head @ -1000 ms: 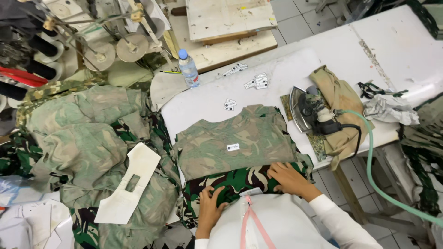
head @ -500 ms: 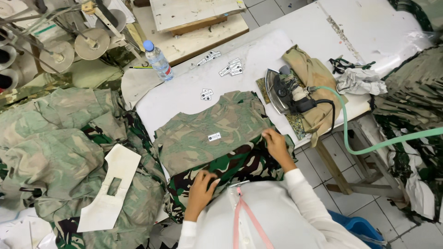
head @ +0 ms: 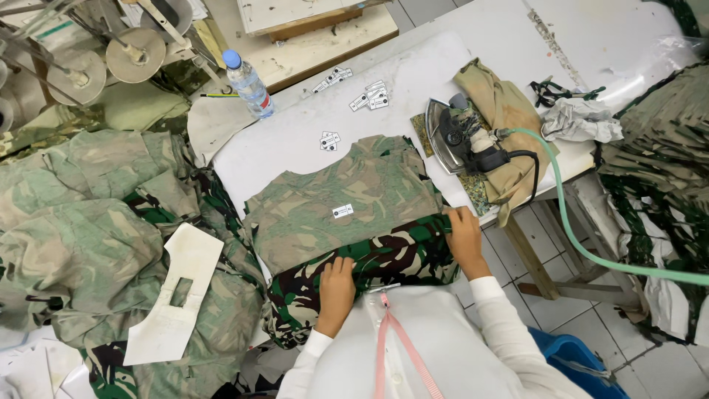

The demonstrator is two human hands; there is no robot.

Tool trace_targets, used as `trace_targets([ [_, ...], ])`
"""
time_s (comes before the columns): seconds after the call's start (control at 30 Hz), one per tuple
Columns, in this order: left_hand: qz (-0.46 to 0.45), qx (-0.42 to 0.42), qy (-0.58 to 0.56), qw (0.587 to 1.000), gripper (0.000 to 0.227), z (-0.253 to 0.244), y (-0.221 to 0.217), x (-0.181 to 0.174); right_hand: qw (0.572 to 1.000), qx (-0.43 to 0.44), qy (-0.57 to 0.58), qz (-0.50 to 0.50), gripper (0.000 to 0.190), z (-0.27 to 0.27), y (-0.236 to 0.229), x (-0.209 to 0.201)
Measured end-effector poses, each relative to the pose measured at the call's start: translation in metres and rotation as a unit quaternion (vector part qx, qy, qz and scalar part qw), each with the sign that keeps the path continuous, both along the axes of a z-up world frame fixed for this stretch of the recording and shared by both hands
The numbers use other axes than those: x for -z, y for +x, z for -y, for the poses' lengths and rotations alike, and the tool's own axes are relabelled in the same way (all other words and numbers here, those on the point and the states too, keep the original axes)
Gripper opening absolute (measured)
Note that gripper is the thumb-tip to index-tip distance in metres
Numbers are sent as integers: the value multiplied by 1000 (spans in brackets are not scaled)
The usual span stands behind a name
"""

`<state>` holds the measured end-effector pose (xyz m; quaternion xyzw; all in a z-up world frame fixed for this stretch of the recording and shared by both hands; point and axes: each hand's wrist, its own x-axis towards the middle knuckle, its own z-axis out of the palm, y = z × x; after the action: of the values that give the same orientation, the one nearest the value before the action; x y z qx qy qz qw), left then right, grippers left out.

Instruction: The person irons the collar area of a camouflage-patterned shirt using a steam iron and a white template. They repeatedly place the template on the collar, iron over it, and then remove it to continue the process.

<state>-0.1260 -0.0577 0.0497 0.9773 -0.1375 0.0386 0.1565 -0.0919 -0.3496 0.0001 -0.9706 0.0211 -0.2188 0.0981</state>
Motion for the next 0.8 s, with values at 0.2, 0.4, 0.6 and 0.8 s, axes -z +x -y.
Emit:
trace_targets([
  [0.2, -190, -247, -422, 852, 24, -25, 24, 39, 920, -9, 379, 102, 28, -3, 15, 20],
  [0.4, -102, 41, 98, 989, 37, -55, 41, -19, 911, -17, 366, 191, 31, -9, 16, -28],
  [0.6, -198, -170, 35, 965, 34, -121, 116, 11, 948, -14, 316, -32, 32, -18, 113, -11],
  [0.8, -333, -141, 20, 932, 33, -190, 173, 251, 955, -102, -44, -276, 31, -39, 177, -9],
])
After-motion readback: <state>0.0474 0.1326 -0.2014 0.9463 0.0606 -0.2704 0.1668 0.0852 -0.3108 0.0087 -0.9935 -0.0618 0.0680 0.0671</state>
